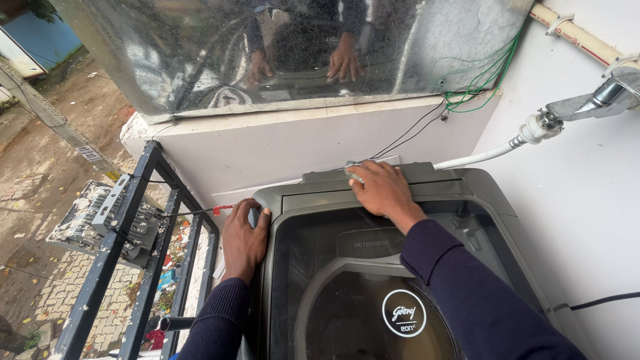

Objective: The person wipes the top lid, control panel, and front surface of a top-loading washing machine using a gray cloth. The cleaning is performed systematically across the exterior surfaces of the appliance.

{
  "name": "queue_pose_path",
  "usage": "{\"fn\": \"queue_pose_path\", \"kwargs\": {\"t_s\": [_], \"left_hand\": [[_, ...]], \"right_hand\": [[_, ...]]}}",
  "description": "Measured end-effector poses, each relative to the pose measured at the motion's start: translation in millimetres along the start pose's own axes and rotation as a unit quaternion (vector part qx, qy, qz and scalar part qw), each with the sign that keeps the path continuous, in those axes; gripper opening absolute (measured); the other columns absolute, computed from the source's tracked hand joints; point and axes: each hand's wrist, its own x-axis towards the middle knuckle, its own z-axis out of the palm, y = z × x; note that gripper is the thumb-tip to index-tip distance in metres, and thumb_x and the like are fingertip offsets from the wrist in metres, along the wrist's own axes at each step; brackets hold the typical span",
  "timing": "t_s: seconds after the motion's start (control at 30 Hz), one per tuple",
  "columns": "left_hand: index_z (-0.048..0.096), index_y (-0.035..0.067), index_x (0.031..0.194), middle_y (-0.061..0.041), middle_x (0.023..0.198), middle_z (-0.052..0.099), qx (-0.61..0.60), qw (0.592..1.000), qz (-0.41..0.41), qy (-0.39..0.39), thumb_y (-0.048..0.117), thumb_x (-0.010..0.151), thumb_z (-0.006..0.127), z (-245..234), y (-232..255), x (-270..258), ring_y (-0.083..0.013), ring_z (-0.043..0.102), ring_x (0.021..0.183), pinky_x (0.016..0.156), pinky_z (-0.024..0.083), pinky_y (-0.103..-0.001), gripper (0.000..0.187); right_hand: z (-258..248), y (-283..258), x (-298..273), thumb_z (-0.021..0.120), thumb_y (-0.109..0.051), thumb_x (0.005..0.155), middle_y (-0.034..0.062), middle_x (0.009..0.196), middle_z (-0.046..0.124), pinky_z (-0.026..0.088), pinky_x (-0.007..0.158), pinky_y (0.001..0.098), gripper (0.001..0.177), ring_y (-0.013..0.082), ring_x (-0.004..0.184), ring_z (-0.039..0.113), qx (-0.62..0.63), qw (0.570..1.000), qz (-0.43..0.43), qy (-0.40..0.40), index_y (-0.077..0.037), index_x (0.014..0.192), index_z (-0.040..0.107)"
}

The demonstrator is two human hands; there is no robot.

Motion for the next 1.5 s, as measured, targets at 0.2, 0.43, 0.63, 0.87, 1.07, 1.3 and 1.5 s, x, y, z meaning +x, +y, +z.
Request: {"fn": "queue_pose_path", "kwargs": {"t_s": [0.2, 0.43, 0.63, 0.87, 1.07, 1.3, 1.5], "left_hand": [[0.068, 0.007, 0.117, -0.009, 0.133, 0.065, -0.005, 1.0, -0.006, -0.002, 0.039, 0.094, 0.062, -0.9, 0.3, -1.7, -0.0332, 0.061, 0.122, 0.105, 0.046, -0.045, 0.04], [0.069, 0.007, 0.116, -0.009, 0.134, 0.065, -0.005, 1.0, -0.006, 0.001, 0.038, 0.094, 0.062, -1.3, 0.6, -1.4, -0.033, 0.059, 0.123, 0.104, 0.045, -0.046, 0.039], [0.069, 0.008, 0.117, -0.007, 0.131, 0.066, 0.012, 1.0, -0.015, 0.002, 0.038, 0.095, 0.061, -0.6, 2.3, -1.3, -0.0316, 0.061, 0.12, 0.105, 0.045, -0.046, 0.038], [0.067, 0.009, 0.116, -0.005, 0.126, 0.068, 0.054, 0.998, -0.01, 0.008, 0.036, 0.095, 0.061, -0.6, 6.5, -2.9, -0.0312, 0.061, 0.117, 0.104, 0.043, -0.047, 0.035], [0.067, 0.008, 0.115, -0.007, 0.125, 0.067, 0.047, 0.999, 0.002, 0.021, 0.034, 0.095, 0.061, -0.6, 8.7, -2.9, -0.0317, 0.06, 0.116, 0.101, 0.043, -0.047, 0.034], [0.067, 0.006, 0.113, -0.009, 0.121, 0.068, 0.014, 0.999, 0.021, 0.036, 0.032, 0.095, 0.062, 0.9, 4.0, -2.8, -0.0328, 0.061, 0.115, 0.101, 0.045, -0.046, 0.032], [0.067, 0.007, 0.112, -0.007, 0.123, 0.068, 0.012, 0.999, 0.016, 0.031, 0.032, 0.094, 0.063, -0.4, 4.5, 1.9, -0.0326, 0.061, 0.114, 0.102, 0.044, -0.046, 0.032]], "right_hand": [[-16.8, 65.0, -18.6, 0.046, -0.044, 0.101, -0.0042, 0.151, 0.048, 0.021, 0.121, 0.0626, 0.044, 0.0248, 0.143, 0.039, -0.049, 0.996, 0.068, 0.028, -0.037, 0.143, 0.054], [-24.8, 101.3, -55.6, 0.046, -0.044, 0.101, -0.0064, 0.15, 0.05, 0.021, 0.117, 0.0749, 0.045, 0.0255, 0.144, 0.04, -0.057, 0.98, 0.177, 0.064, -0.036, 0.144, 0.054], [-24.6, 166.8, -57.3, 0.05, -0.045, 0.098, 0.0008, 0.154, 0.049, 0.038, 0.113, 0.0655, 0.052, 0.0368, 0.14, 0.046, 0.057, 0.947, 0.294, 0.111, -0.031, 0.148, 0.054], [-23.6, 200.4, -41.5, 0.045, -0.05, 0.097, 0.0082, 0.158, 0.043, 0.035, 0.115, 0.0609, 0.061, 0.0389, 0.144, 0.041, 0.054, 0.936, 0.34, 0.077, -0.032, 0.155, 0.043], [-5.4, 160.7, -63.2, 0.038, -0.045, 0.101, 0.0075, 0.161, 0.04, 0.03, 0.118, 0.0555, 0.054, 0.0414, 0.148, 0.029, -0.072, 0.968, 0.207, 0.12, -0.031, 0.152, 0.046], [1.7, 109.5, -49.8, 0.042, -0.049, 0.102, -0.0046, 0.158, 0.046, 0.033, 0.122, 0.0478, 0.045, 0.0316, 0.153, 0.03, -0.092, 0.989, 0.073, 0.09, -0.04, 0.145, 0.053], [-6.7, 91.6, -20.0, 0.046, -0.053, 0.098, -0.0075, 0.159, 0.042, 0.036, 0.118, 0.048, 0.049, 0.0281, 0.152, 0.029, -0.096, 0.993, 0.068, 0.024, -0.042, 0.146, 0.05]]}}
